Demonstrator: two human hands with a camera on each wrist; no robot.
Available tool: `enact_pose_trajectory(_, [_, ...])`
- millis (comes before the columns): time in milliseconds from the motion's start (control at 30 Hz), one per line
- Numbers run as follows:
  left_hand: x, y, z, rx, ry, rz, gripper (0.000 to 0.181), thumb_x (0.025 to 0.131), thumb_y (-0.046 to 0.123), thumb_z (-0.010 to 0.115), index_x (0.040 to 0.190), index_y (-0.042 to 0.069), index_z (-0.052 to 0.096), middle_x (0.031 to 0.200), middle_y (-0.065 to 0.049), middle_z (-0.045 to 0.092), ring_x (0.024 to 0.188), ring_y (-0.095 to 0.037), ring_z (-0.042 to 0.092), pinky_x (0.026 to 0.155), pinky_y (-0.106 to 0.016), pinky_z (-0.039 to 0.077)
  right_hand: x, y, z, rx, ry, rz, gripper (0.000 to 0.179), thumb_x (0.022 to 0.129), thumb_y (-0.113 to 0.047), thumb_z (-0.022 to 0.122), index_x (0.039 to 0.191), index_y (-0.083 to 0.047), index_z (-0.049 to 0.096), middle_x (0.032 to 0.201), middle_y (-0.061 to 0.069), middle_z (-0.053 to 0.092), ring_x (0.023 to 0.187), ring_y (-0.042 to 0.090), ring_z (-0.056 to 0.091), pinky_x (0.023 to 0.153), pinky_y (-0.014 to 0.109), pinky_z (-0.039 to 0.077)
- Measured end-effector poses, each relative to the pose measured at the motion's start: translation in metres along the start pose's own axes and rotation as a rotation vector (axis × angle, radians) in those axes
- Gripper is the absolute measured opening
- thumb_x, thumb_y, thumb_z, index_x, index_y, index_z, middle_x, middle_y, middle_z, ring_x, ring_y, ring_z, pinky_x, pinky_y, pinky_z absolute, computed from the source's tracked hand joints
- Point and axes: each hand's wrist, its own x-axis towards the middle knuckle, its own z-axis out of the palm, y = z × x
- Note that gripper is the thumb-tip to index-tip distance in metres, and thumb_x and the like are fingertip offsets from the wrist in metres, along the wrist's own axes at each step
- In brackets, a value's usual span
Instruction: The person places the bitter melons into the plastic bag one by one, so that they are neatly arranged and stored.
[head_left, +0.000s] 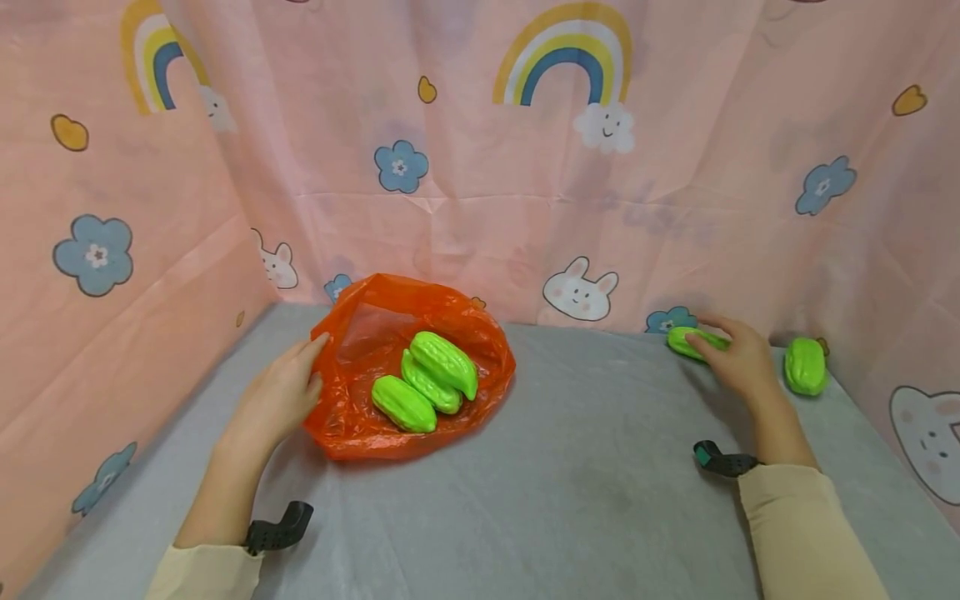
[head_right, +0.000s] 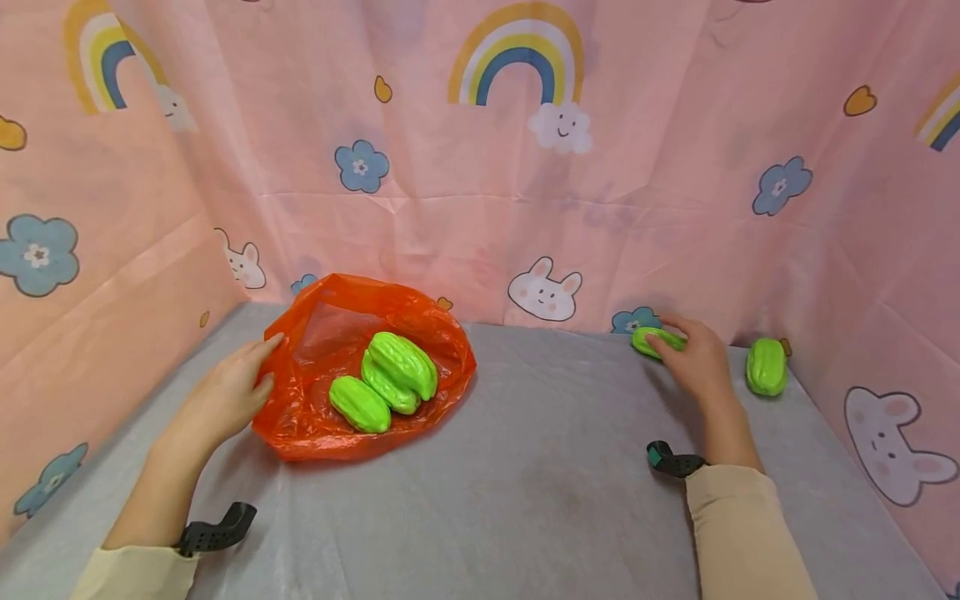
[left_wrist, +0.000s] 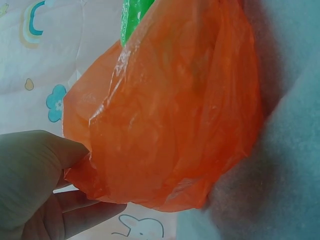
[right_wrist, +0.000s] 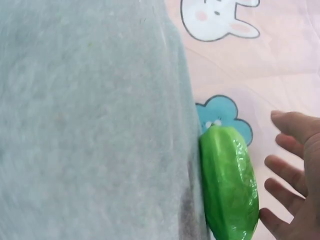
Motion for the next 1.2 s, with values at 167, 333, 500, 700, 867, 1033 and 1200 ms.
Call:
enact_pose_trajectory(167, [0.000, 0.002, 0.000, 0.003, -0.008, -0.003, 0.056, 0.098, 0.006, 0.051, 0.153, -0.001, 0.039, 0.150, -0.030, 0.046, 0.137, -0.050, 0.047, 0.110, -0.066, 0.042, -0.001, 0.002, 0.000, -0.005, -0.022, 0.012, 0.057, 0.102, -0.038, 0.057, 0.141, 0.004, 0.053, 0.143, 0.038, 0.049, 0.131, 0.059, 0.043, 0.102, 0.073, 0.038])
enact_pose_trajectory(333, [-0.001, 0.003, 0.000, 0.004, -0.011, -0.007, 0.056, 0.098, 0.006, 0.051, 0.153, -0.001, 0.039, 0.150, -0.030, 0.046, 0.137, -0.050, 0.047, 0.110, -0.066, 0.042, -0.001, 0.006, 0.002, -0.007, -0.013, 0.006, 0.056, 0.101, -0.036, 0.059, 0.141, 0.004, 0.053, 0.143, 0.038, 0.050, 0.131, 0.059, 0.044, 0.101, 0.074, 0.038])
enact_pose_trajectory(500, [-0.001, 0.003, 0.000, 0.000, -0.005, -0.008, 0.056, 0.098, 0.006, 0.051, 0.153, -0.001, 0.039, 0.149, -0.029, 0.047, 0.136, -0.049, 0.048, 0.110, -0.065, 0.043, -0.001, 0.013, 0.003, -0.030, -0.009, -0.013, 0.057, 0.100, -0.036, 0.061, 0.140, 0.004, 0.054, 0.141, 0.037, 0.052, 0.129, 0.058, 0.045, 0.102, 0.073, 0.038])
enact_pose_trajectory(700, [-0.001, 0.004, -0.001, -0.001, 0.003, -0.006, 0.056, 0.098, 0.006, 0.051, 0.153, -0.001, 0.039, 0.149, -0.029, 0.048, 0.135, -0.048, 0.049, 0.109, -0.065, 0.043, -0.001, 0.016, 0.005, -0.040, -0.026, 0.006, 0.059, 0.101, -0.038, 0.060, 0.140, 0.005, 0.053, 0.141, 0.039, 0.050, 0.129, 0.059, 0.044, 0.103, 0.073, 0.037])
enact_pose_trajectory(867, [-0.001, 0.004, 0.000, -0.006, 0.000, -0.005, 0.056, 0.098, 0.005, 0.051, 0.153, -0.001, 0.039, 0.149, -0.029, 0.048, 0.135, -0.048, 0.049, 0.109, -0.065, 0.043, -0.002, 0.017, 0.005, -0.052, -0.043, 0.033, 0.060, 0.101, -0.040, 0.059, 0.141, 0.004, 0.052, 0.142, 0.039, 0.049, 0.130, 0.060, 0.043, 0.104, 0.073, 0.036])
enact_pose_trajectory(1033, [-0.001, 0.003, 0.000, -0.004, 0.000, 0.000, 0.056, 0.098, 0.005, 0.050, 0.153, -0.002, 0.039, 0.149, -0.029, 0.048, 0.136, -0.049, 0.048, 0.110, -0.065, 0.042, -0.002, 0.018, 0.004, -0.063, -0.053, 0.042, 0.059, 0.101, -0.039, 0.059, 0.140, 0.005, 0.053, 0.142, 0.039, 0.049, 0.129, 0.060, 0.044, 0.104, 0.073, 0.036])
enact_pose_trajectory(1200, [0.000, 0.002, 0.000, -0.003, -0.002, -0.003, 0.056, 0.098, 0.005, 0.050, 0.153, -0.002, 0.039, 0.149, -0.030, 0.048, 0.136, -0.049, 0.048, 0.110, -0.065, 0.042, -0.001, 0.019, 0.005, -0.070, -0.058, 0.024, 0.055, 0.099, -0.032, 0.063, 0.138, 0.006, 0.055, 0.138, 0.038, 0.052, 0.127, 0.058, 0.047, 0.102, 0.072, 0.038])
